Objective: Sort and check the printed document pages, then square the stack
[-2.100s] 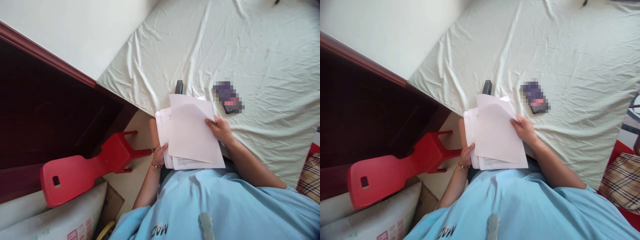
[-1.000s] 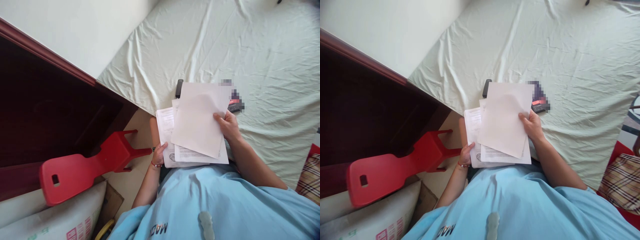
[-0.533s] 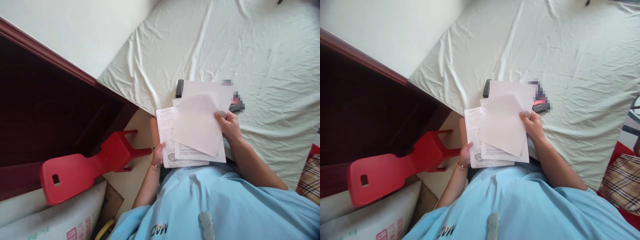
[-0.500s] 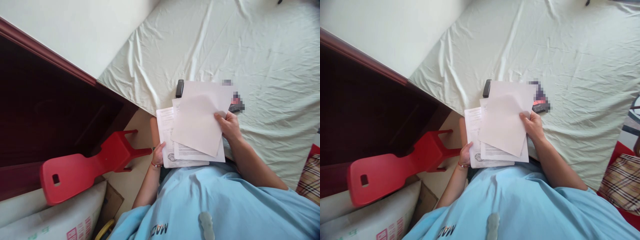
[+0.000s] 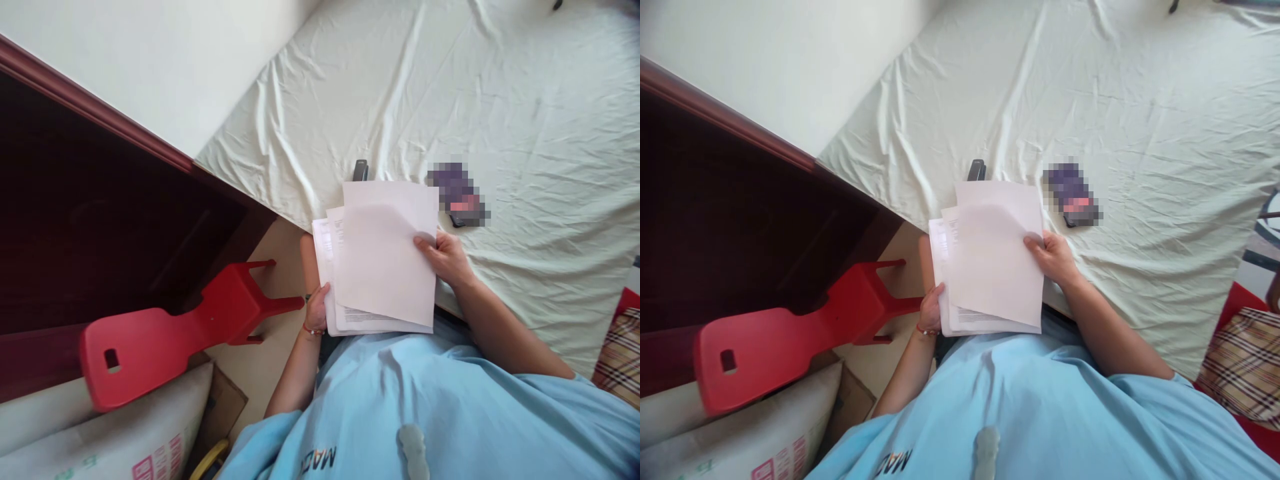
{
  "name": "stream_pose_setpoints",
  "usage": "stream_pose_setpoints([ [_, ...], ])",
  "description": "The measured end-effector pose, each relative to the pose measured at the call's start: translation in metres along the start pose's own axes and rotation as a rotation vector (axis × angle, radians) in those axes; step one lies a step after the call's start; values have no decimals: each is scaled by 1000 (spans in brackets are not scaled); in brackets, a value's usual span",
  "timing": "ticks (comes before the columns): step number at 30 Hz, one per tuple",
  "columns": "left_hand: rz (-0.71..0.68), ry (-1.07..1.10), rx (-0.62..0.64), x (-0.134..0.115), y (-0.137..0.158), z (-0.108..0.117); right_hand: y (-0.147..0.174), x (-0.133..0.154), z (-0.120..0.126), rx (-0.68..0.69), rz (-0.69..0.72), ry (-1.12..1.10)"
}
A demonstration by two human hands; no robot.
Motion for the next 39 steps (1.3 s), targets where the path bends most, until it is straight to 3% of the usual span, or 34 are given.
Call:
stream_pose_setpoints([
  [4, 36, 10, 43, 0, 2, -3, 1, 3, -4, 53, 55, 52],
  [15, -38, -137, 122, -3, 12, -11, 5, 7, -12, 197, 130, 124],
  [22, -47, -117, 80, 1, 4, -5, 3, 11, -14, 173, 112, 173],
  [29, -28, -109, 84, 2, 2, -3, 4, 9, -18, 229, 135, 192],
  [33, -51, -131, 21, 0, 2, -4, 5, 9, -20, 248, 175, 216],
  [36, -46, -133, -33, 0, 1, -3, 5, 12, -19, 165, 226, 328],
  [39, -6, -90, -3, 2, 0, -2, 2, 13, -10, -39, 237, 409],
])
Point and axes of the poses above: each hand's wrist, its own y-axis away from the middle knuckle, its own z-axis out of the back of the hand, x = y × z, the point moved 1 cm from there along -y, towards the middle knuckle, and after that the axes turned 10 degrees about z, right-handed, at the moved point
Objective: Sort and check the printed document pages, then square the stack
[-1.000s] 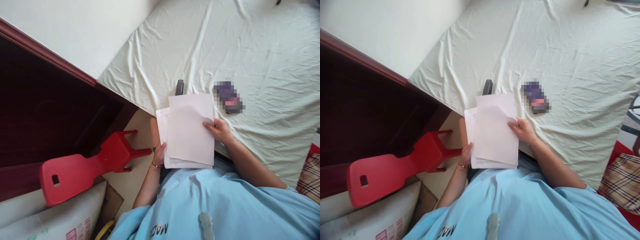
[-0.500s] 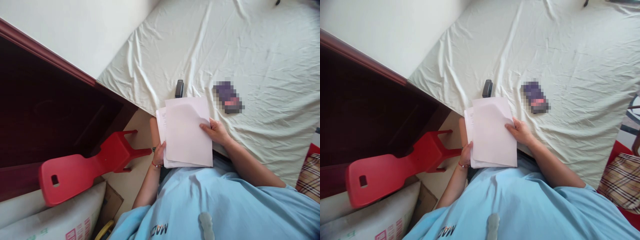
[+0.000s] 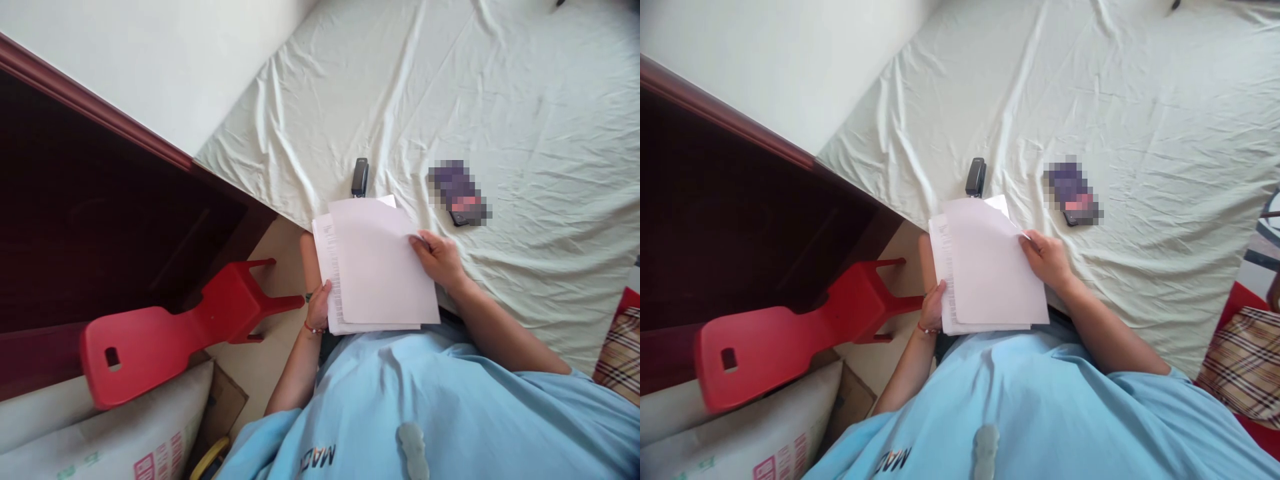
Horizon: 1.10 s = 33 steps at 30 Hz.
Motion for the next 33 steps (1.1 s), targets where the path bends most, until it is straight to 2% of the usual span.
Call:
stream_pose_setpoints([
  [2, 13, 31, 48, 0, 1, -1, -2, -4, 7, -128, -73, -59],
  [6, 10, 19, 139, -3, 6, -5, -6, -12, 17, -322, -270, -509],
  [8, -13, -12, 171, -5, 10, -8, -8, -13, 20, -400, -317, -672],
  [10, -33, -43, 185, -6, 12, -10, -10, -14, 22, -444, -340, -738],
  [18, -16, -64, 163, -4, 12, -10, -13, -20, 26, -487, -448, -825],
  [33, -9, -57, 151, -6, 12, -10, -16, -21, 27, -496, -473, -867],
])
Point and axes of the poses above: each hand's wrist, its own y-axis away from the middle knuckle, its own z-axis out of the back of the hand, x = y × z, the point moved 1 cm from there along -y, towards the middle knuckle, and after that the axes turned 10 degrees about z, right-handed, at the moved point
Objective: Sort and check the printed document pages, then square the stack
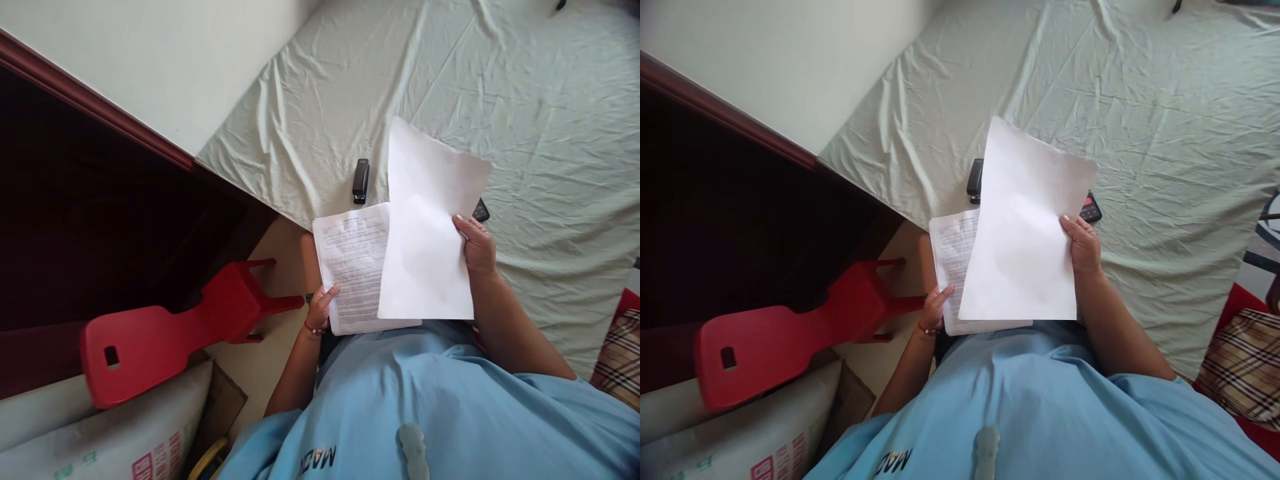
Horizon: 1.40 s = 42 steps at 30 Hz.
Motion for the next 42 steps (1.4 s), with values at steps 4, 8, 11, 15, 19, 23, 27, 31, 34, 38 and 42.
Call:
stream_pose_setpoints([
  [4, 6, -14, -13, -2, 1, -1, 0, 0, 0, -5, -20, -17],
  [8, 1, -22, -12, -1, 1, -1, 0, 0, -1, -52, -43, -22],
  [11, -4, -24, -10, -1, 1, -2, 1, 2, -2, -55, -39, -24],
  [15, 15, -21, 4, -3, 3, -4, 1, 2, -2, -46, -41, -23],
  [19, 25, -17, 12, -6, 5, -7, -1, -1, 1, -26, -39, -50],
  [23, 27, -9, 4, -6, 5, -7, -2, -3, 3, -27, -52, -89],
  [27, 32, -6, 3, -5, 4, -6, -2, -3, 3, -31, -53, -81],
  [31, 31, -5, 5, -6, 5, -7, -2, -2, 2, -21, -54, -60],
  [34, 23, -10, 4, -6, 5, -7, -1, -2, 2, -24, -51, -61],
  [38, 26, -4, 12, -6, 6, -7, -1, -1, 1, -23, -70, -84],
  [42, 32, 7, 17, -6, 5, -7, -1, -2, 2, 1, -46, -55],
])
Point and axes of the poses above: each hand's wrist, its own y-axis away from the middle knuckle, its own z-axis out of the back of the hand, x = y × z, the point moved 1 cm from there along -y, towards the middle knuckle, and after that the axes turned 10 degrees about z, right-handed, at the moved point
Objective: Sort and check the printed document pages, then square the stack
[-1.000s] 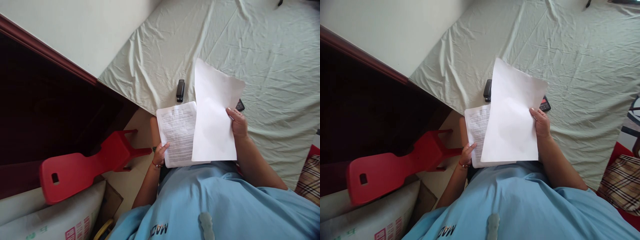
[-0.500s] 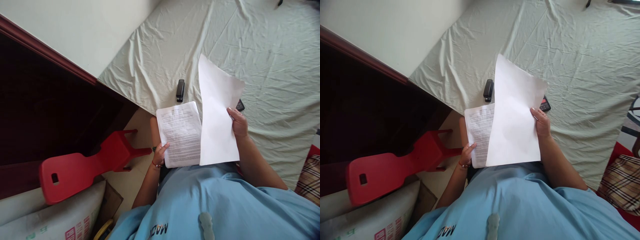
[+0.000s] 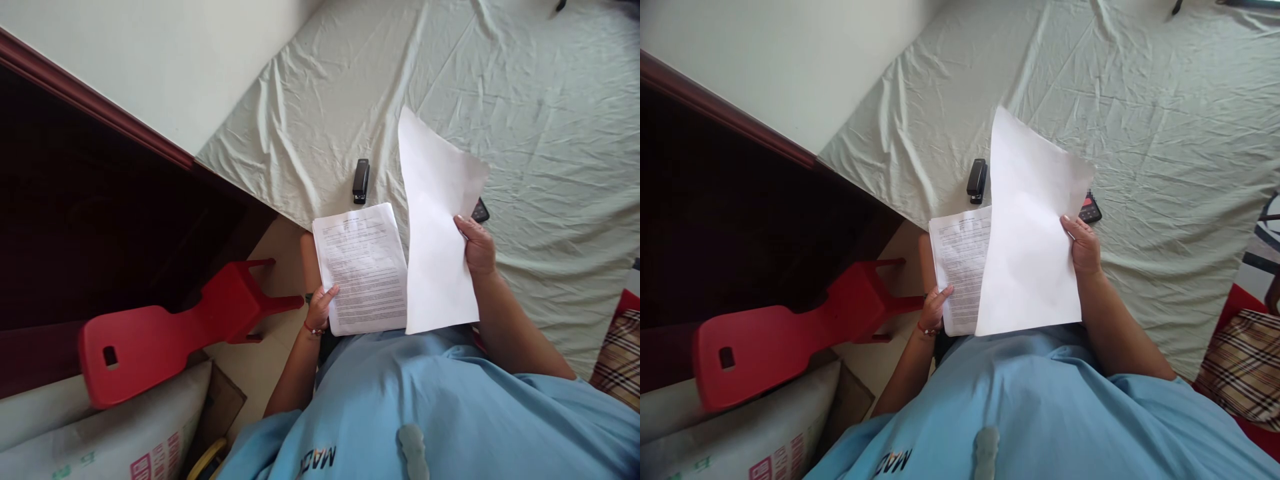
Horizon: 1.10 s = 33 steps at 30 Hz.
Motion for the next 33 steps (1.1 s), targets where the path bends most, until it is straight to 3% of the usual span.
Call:
stream_pose_setpoints([
  [14, 5, 10, -9, 0, 0, 1, -4, -6, 6, 89, 53, 88],
  [33, -18, 49, -11, 0, 1, 1, -2, -2, 3, 60, 9, 108],
])
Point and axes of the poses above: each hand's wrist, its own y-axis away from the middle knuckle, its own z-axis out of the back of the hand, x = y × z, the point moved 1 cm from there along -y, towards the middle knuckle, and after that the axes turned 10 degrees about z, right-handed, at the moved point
